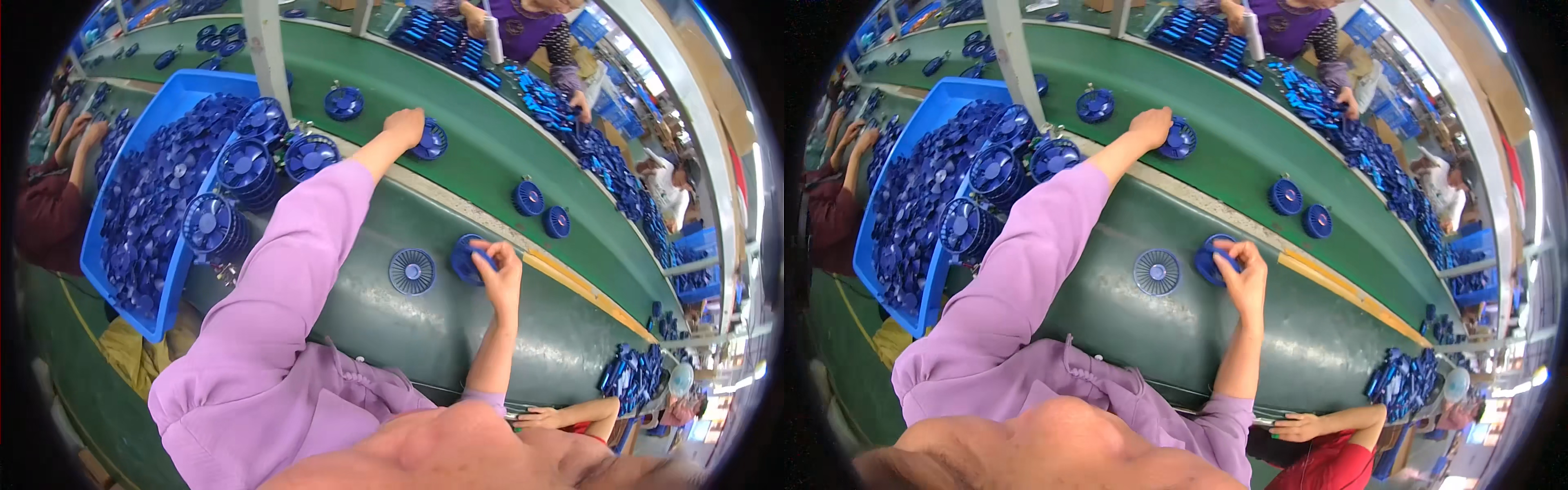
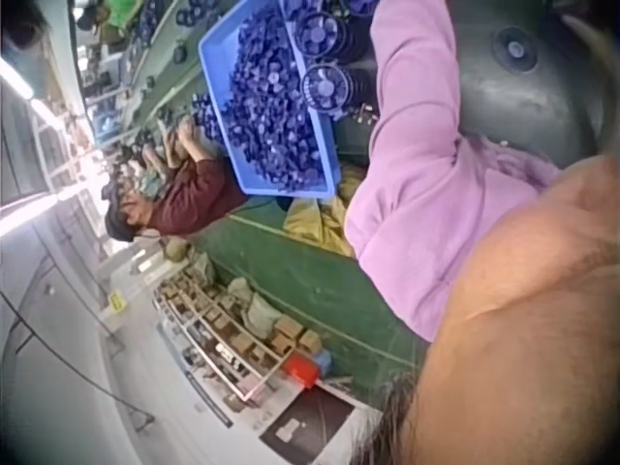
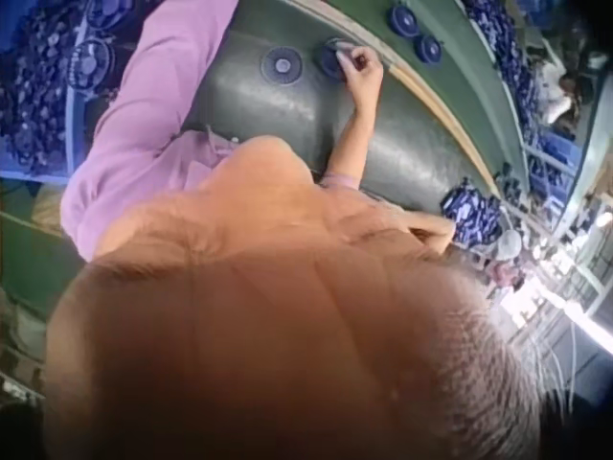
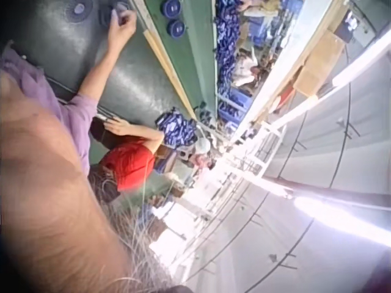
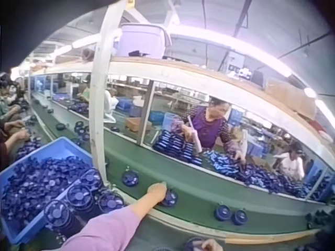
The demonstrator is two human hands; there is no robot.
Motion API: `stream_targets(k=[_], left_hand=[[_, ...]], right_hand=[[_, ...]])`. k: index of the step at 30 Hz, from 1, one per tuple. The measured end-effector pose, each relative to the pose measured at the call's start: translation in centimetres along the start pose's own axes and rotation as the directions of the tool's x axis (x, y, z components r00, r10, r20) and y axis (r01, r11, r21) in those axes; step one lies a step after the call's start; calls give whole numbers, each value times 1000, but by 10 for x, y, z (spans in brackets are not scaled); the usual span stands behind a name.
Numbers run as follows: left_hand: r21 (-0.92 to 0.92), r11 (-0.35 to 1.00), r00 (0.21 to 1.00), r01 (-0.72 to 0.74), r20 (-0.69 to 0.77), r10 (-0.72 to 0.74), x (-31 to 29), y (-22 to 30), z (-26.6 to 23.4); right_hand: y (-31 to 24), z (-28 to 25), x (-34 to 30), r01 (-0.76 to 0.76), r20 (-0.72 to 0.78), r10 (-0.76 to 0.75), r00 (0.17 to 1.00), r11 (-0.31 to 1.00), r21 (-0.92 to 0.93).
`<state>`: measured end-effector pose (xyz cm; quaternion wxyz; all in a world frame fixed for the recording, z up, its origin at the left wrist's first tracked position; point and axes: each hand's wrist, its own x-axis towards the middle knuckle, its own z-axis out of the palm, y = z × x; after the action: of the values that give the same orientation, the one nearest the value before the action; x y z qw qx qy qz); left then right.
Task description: The person assembles portable fan heads by fitting fan grilles and housings together by hand and placing the assembled components onto the conveyor belt.
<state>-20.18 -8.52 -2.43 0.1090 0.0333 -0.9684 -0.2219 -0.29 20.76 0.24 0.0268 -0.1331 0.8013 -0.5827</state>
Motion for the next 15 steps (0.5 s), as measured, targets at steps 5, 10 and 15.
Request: stream_targets(k=[5, 10, 15], left_hand=[[-549, 785, 928, -288, -361, 88, -55, 52, 19], [-932, 354, 993, -83, -108, -52, -107, 66, 48], [-812, -466, 935, 351, 275, 224, -128, 49, 23]], right_hand=[[-25, 18, 44, 333, -443, -472, 762, 872, -358], [-36, 55, 70, 468, -283, -731, 621, 636, -614], [-13, 83, 79, 620, -83, -698, 711, 678, -394]])
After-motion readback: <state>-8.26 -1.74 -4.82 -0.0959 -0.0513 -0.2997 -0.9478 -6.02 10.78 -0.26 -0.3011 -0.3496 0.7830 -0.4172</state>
